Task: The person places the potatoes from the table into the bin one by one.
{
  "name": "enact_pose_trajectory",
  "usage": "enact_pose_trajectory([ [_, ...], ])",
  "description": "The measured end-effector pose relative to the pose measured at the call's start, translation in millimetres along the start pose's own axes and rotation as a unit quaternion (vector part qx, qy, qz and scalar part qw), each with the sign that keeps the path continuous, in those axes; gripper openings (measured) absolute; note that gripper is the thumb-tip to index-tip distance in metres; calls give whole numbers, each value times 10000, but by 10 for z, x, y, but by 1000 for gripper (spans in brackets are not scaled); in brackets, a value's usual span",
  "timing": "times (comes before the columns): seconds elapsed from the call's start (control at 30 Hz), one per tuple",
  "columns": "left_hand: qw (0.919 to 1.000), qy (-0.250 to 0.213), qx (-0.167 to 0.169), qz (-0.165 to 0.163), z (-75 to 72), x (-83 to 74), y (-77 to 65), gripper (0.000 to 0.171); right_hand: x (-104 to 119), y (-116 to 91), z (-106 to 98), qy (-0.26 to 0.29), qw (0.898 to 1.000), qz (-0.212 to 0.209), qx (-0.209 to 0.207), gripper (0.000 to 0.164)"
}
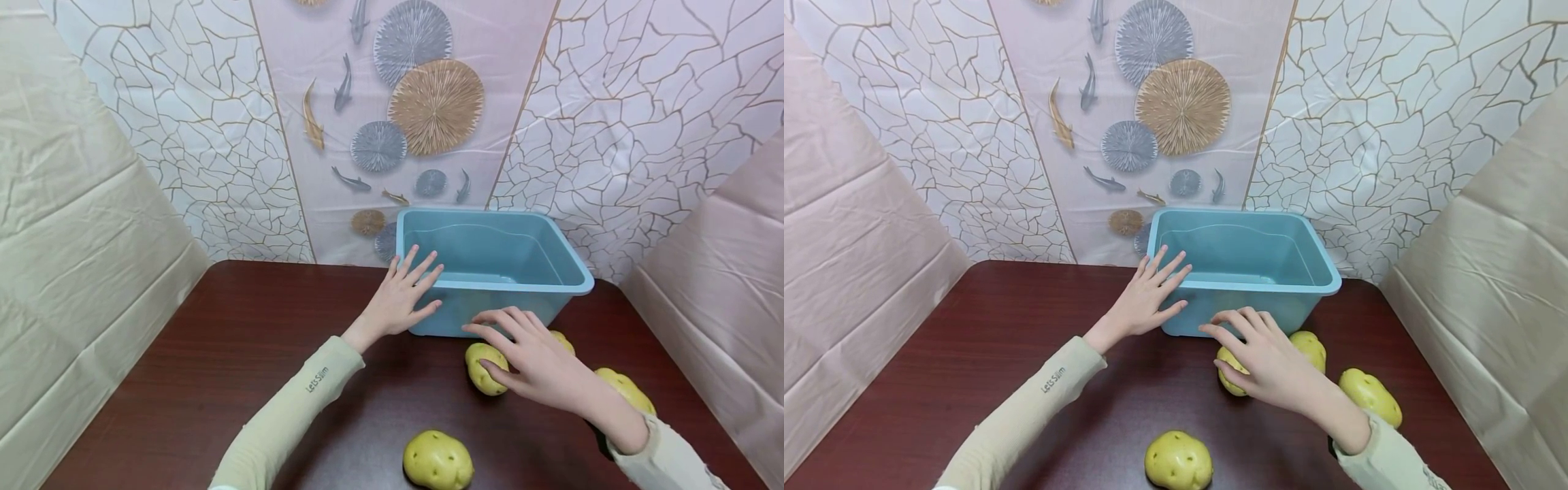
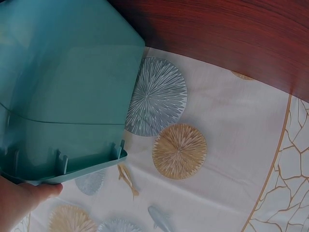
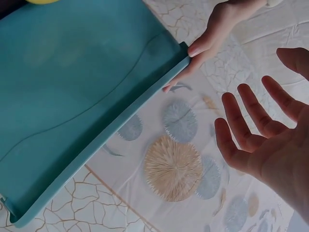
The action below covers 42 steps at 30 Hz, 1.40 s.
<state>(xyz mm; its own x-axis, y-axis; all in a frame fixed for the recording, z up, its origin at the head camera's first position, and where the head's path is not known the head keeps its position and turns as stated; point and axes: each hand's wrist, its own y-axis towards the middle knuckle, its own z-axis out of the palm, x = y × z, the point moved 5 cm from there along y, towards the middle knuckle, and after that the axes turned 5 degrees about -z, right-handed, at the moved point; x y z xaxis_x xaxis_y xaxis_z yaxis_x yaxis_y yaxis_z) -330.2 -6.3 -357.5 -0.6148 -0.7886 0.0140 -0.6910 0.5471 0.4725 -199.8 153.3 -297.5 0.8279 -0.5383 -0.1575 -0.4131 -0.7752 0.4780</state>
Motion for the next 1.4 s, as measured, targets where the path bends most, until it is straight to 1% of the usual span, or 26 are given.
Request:
enact_pose_trajectory([
  [0.07,10000,-10,5,-7,2,-1,1,61,28,1,7,47,10000,-20,-1,48],
  [0.2,10000,-80,-23,-8,-4,0,0,61,88,9,20,130,9999,-49,52,38],
  [0.47,9999,-107,-20,-4,-2,-3,-1,61,221,11,81,308,9993,-165,99,38],
  [0.7,9999,-99,-34,-10,-1,-5,5,61,312,13,193,490,9981,-365,73,36],
  [0.97,10000,-91,-2,-16,4,-4,13,61,375,11,283,550,9972,-475,155,43],
  [1.1,10000,-55,2,13,-4,-6,18,61,406,12,320,505,9971,-540,197,41],
  [1.27,10000,-53,26,11,-17,-5,16,61,451,6,382,583,9961,-618,221,41],
  [1.4,9999,-115,93,-15,-31,-3,16,59,504,1,446,731,9945,-703,256,49],
])
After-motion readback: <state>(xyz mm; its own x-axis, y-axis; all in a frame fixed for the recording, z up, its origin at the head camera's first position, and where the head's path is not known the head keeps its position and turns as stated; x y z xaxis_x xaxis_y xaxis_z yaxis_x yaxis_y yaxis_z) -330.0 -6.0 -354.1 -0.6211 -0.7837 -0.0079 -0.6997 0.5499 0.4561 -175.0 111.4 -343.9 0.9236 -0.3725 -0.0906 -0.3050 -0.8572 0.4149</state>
